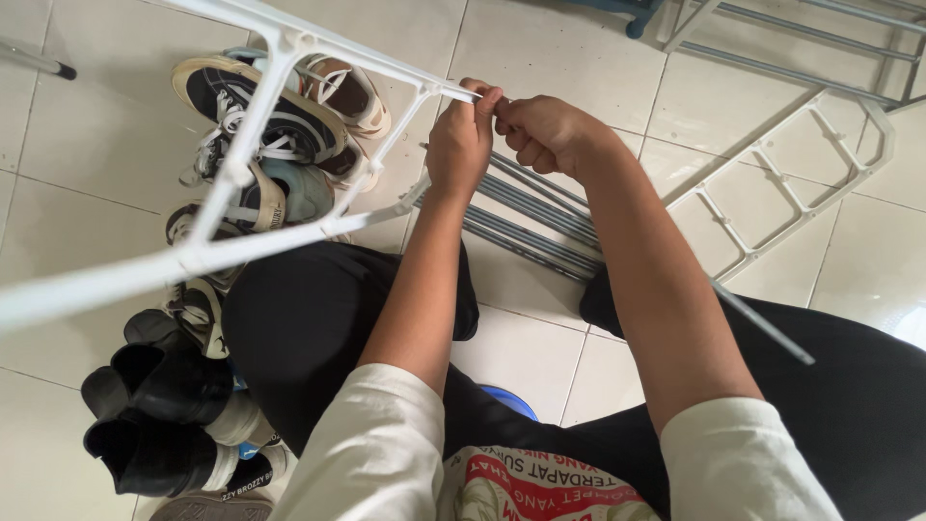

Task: The person sits on the floor and assembles a white plastic shoe rack by inserting metal rods into the frame slots. They repeatedly pick up rods, align them with the frame, and push them into place, gradually building the rack structure.

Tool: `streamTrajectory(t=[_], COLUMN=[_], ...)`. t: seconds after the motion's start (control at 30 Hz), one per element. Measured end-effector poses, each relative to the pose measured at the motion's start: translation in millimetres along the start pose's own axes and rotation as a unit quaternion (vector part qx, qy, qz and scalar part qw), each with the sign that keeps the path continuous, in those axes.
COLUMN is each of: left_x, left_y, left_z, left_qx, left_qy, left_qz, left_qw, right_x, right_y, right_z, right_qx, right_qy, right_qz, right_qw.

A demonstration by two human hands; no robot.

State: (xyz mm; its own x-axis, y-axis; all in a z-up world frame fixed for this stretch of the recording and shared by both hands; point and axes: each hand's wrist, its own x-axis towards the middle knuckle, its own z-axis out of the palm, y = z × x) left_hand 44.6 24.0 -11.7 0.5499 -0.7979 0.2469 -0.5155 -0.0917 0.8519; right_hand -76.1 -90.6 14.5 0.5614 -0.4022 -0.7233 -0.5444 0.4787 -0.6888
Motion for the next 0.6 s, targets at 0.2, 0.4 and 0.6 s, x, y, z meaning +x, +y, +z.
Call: streamTrajectory(t=[0.2,0.4,0.6], left_x=[9,2,2], left_y=[0,-3,-2], left_z=[3,-5,-11], left_qx=[-0.129,-0.065,0.015], left_qy=[0.046,0.043,0.049], left_qz=[0.166,0.114,0.065], left_qw=[0.977,0.990,0.997], right_x=[-3,-13,-23], right_y=[-1,-3,-9], right_z=[20,47,64], right_qx=[-0.311,-0.380,-0.410], right_qy=[0.183,0.231,0.250], right_qz=[-0.277,-0.283,-0.226], right_qw=[0.891,0.850,0.848])
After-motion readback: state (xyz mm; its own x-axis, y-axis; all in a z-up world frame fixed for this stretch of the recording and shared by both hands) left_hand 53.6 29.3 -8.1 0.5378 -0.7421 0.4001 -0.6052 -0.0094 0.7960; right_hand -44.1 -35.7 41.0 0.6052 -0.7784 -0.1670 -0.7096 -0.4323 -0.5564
